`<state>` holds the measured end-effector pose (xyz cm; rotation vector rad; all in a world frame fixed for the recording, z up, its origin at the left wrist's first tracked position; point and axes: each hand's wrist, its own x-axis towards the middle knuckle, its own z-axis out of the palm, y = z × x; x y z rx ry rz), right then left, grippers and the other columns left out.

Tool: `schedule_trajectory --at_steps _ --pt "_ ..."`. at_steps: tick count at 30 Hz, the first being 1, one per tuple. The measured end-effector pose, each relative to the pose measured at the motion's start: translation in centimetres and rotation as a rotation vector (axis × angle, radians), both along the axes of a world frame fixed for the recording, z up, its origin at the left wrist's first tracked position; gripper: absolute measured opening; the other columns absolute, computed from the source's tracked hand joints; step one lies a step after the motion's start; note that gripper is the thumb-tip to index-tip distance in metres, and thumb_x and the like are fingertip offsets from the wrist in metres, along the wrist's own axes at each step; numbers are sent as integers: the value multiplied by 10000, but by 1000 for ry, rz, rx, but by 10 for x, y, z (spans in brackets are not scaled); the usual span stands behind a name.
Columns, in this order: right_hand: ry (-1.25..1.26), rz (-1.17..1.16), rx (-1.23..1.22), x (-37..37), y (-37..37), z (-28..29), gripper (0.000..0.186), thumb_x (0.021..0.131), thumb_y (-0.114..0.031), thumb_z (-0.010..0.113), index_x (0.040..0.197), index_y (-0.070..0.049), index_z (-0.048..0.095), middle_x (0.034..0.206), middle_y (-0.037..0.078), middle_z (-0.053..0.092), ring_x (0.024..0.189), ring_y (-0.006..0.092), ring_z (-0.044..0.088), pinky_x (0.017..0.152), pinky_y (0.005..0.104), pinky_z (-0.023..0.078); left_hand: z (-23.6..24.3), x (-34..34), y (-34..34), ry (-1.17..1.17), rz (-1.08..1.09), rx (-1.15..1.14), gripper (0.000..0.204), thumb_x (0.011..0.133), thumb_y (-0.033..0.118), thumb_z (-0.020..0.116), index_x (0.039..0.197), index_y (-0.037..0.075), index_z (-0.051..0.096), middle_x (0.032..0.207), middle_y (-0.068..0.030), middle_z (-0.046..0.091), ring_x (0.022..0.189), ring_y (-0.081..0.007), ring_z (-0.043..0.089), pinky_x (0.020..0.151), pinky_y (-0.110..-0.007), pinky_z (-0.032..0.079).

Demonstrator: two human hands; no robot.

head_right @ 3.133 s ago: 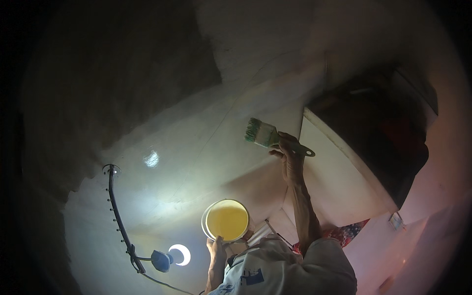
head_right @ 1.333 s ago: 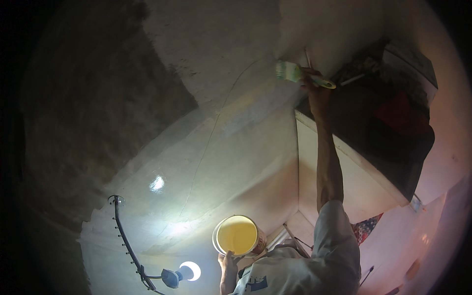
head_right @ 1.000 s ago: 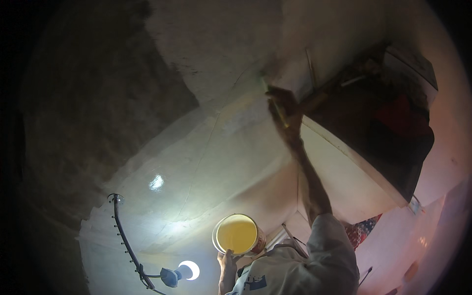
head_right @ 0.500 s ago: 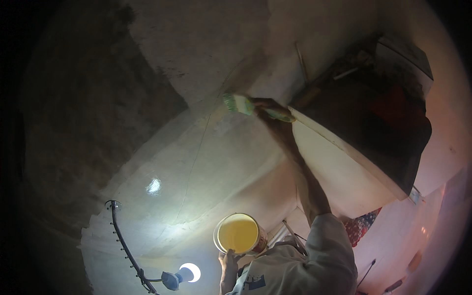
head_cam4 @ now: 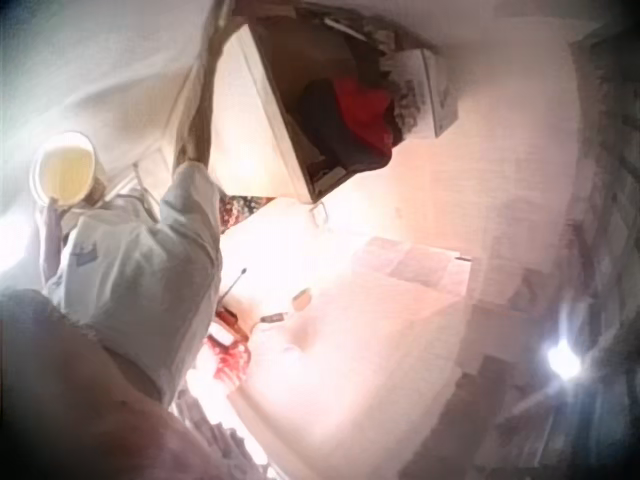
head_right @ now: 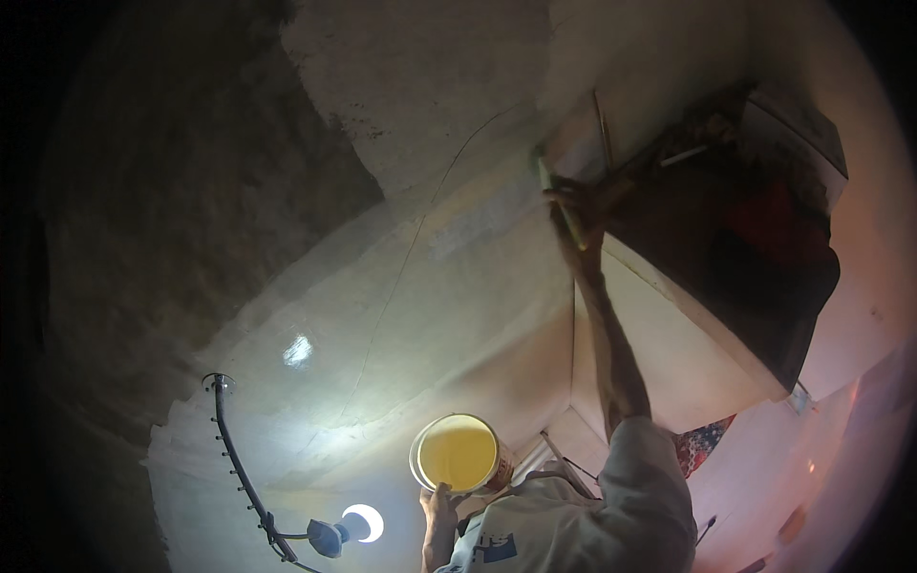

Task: The person paints a ceiling with a brush and a bucket of paint. They repeatedly dip the brush into the bucket and apply paint to the ceiling surface, then place the bucket on a nearby shelf.

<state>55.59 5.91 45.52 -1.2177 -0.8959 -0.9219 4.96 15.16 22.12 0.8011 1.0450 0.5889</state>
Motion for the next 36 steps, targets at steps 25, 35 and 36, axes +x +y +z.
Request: schedule_trajectory --at_steps 25,35,36 --pt "559 165 259 35 -26 -66 231 910 -117 717 1113 -14 686 1065 72 682 936 135 648 769 280 553 8 -1 1 2 -28 22 413 852 21 555 1258 4 479 1081 -157 579 877 -317 651 665 -487 633" --pt "219 105 -82 -86 34 -61 350 770 141 677 1051 -65 711 1225 142 645 1136 234 630 949 315 511 6 3 1 59 -25 11 399 881 55 561 1274 14 498 1137 -168 589 947 -323 659 703 -502 621" --pt "288 199 -87 -99 32 -58 325 788 124 690 1050 -66 713 1219 131 652 1154 224 625 952 309 511 8 6 2 58 -31 11 400 882 59 562 1275 15 499 1134 -165 592 946 -320 660 703 -500 620"
